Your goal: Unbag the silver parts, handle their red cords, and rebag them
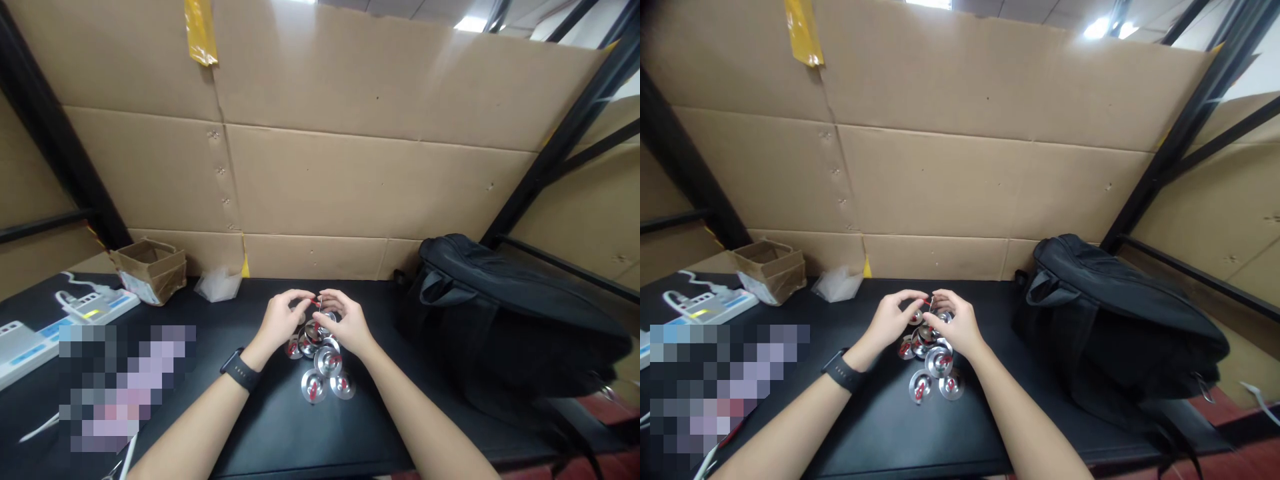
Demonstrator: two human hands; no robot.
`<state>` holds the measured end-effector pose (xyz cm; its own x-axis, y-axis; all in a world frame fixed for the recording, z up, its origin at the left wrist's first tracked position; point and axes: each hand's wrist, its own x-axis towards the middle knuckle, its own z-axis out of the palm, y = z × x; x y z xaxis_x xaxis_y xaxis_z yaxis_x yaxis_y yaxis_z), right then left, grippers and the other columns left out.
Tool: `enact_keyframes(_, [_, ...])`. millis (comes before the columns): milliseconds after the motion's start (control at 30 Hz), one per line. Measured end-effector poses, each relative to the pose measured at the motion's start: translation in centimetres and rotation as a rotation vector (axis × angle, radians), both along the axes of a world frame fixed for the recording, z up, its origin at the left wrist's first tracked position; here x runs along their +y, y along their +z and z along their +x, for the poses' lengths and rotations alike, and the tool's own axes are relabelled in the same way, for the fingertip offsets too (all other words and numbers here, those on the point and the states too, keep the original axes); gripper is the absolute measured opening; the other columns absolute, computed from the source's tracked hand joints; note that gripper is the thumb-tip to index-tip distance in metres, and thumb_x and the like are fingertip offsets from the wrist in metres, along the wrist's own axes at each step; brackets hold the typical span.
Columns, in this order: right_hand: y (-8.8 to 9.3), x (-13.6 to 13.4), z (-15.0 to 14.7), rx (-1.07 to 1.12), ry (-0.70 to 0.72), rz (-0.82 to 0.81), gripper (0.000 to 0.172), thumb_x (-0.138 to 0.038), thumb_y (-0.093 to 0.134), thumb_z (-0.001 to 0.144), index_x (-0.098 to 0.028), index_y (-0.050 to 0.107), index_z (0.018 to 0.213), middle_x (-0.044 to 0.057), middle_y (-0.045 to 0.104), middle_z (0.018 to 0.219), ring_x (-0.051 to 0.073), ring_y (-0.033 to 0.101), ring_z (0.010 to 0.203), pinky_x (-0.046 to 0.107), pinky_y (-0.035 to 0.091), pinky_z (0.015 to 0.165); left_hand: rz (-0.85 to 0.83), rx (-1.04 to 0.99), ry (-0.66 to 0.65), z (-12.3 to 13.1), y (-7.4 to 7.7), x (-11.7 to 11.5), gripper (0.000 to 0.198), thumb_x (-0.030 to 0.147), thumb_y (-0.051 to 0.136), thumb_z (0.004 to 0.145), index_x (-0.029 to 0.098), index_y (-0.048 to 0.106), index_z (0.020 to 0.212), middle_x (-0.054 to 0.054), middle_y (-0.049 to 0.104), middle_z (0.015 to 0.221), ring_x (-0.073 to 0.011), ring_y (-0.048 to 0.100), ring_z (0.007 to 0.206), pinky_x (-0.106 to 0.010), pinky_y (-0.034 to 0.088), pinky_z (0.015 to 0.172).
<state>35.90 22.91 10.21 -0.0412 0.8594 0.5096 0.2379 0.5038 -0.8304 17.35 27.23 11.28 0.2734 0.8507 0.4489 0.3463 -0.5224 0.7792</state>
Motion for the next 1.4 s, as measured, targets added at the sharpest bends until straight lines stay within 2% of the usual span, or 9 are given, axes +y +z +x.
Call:
enact_keyframes(200, [-0.1, 1.7, 4.5, -0.392, -0.35, -0.015, 0.041, -0.031, 0.075, 0.08, -0.02, 0.068, 0.118, 0.01, 0.072, 0.108, 0.022, 0.069, 0.09, 0.035, 0.057, 0.081, 0.001, 0.503, 0.302, -6.3, -0.1, 3.2, 0.02, 0.028, 0.057, 0.09, 0.028, 0.076, 0.094, -0.004, 0.078, 0.103, -0.0314, 0.068, 0.106, -0.05, 0.042, 0.097])
enact_keyframes(333, [-1.0, 2.6, 8.1, -0.631, -0.478, -0.187, 0.036, -0.025, 0.077, 0.077, -0.015, 0.073, 0.111, 0.013, 0.075, 0.107, 0.028, 0.07, 0.099, 0.038, 0.051, 0.093, -0.072, 0.678, 0.298, -9.0, -1.1, 4.2, 0.024, 0.017, 0.055, 0.086, 0.026, 0.076, 0.092, -0.006, 0.076, 0.103, -0.0338, 0.066, 0.107, -0.054, 0.04, 0.095])
enact_keyframes(500, [-1.8, 3.0, 9.4, -0.703, -0.541, -0.28, 0.04, -0.029, 0.077, 0.076, -0.021, 0.072, 0.115, 0.011, 0.075, 0.107, 0.029, 0.069, 0.102, 0.038, 0.05, 0.09, 0.126, 0.626, 0.051, -6.3, -1.2, 3.4, 0.025, 0.024, 0.055, 0.091, 0.03, 0.073, 0.108, -0.002, 0.071, 0.117, -0.0224, 0.062, 0.111, -0.035, 0.042, 0.095])
enact_keyframes(600, [-1.7, 3.0, 9.2, -0.801, -0.603, -0.284, 0.04, -0.035, 0.074, 0.081, -0.023, 0.07, 0.118, 0.011, 0.072, 0.116, 0.03, 0.063, 0.111, 0.039, 0.048, 0.093, 0.241, 0.658, -0.106, -3.9, -1.1, 2.4, 0.018, 0.028, 0.059, 0.091, 0.032, 0.075, 0.097, 0.0, 0.073, 0.105, -0.0221, 0.062, 0.099, -0.033, 0.041, 0.087])
enact_keyframes(700, [-1.3, 2.8, 8.9, -0.818, -0.644, -0.215, 0.031, -0.036, 0.066, 0.087, -0.021, 0.07, 0.114, 0.012, 0.07, 0.116, 0.029, 0.061, 0.11, 0.04, 0.047, 0.093, 0.255, 0.725, -0.091, -2.5, -1.2, 1.6, 0.018, 0.024, 0.06, 0.088, 0.03, 0.075, 0.081, -0.001, 0.074, 0.094, -0.0227, 0.061, 0.092, -0.033, 0.036, 0.08])
enact_keyframes(933, [-0.5, 2.3, 7.1, -0.711, -0.497, -0.006, 0.021, -0.021, 0.061, 0.087, -0.022, 0.068, 0.107, 0.008, 0.067, 0.112, 0.025, 0.06, 0.106, 0.04, 0.047, 0.096, 0.251, 0.716, 0.075, -2.6, -1.5, 1.7, 0.022, 0.021, 0.056, 0.09, 0.023, 0.068, 0.071, -0.005, 0.072, 0.08, -0.0246, 0.06, 0.087, -0.036, 0.032, 0.078])
enact_keyframes(1100, [0.4, 1.3, 4.6, -0.574, -0.274, 0.183, 0.025, -0.018, 0.059, 0.089, -0.024, 0.065, 0.112, 0.007, 0.065, 0.113, 0.023, 0.06, 0.108, 0.038, 0.048, 0.098, 0.208, 0.494, 0.14, -3.3, -1.7, 2.5, 0.012, 0.02, 0.055, 0.089, 0.024, 0.063, 0.082, -0.002, 0.073, 0.087, -0.0223, 0.064, 0.087, -0.035, 0.038, 0.08])
enact_keyframes(1300, [0.9, 0.0, 1.6, -0.54, -0.127, 0.238, 0.046, -0.024, 0.069, 0.086, -0.027, 0.058, 0.131, 0.008, 0.063, 0.125, 0.025, 0.058, 0.118, 0.042, 0.047, 0.104, -0.079, -0.077, -0.049, -2.0, -2.4, 2.7, 0.009, 0.027, 0.06, 0.087, 0.023, 0.054, 0.093, -0.001, 0.069, 0.089, -0.0174, 0.069, 0.086, -0.03, 0.052, 0.08])
enact_keyframes(1400, [0.6, -0.1, 0.9, -0.507, -0.045, 0.235, 0.063, -0.028, 0.076, 0.082, -0.029, 0.052, 0.14, 0.008, 0.06, 0.136, 0.025, 0.055, 0.127, 0.042, 0.044, 0.11, -0.167, -0.212, -0.215, -0.9, -2.5, 2.3, 0.014, 0.027, 0.061, 0.087, 0.021, 0.052, 0.095, -0.002, 0.064, 0.091, -0.0166, 0.066, 0.092, -0.029, 0.053, 0.082])
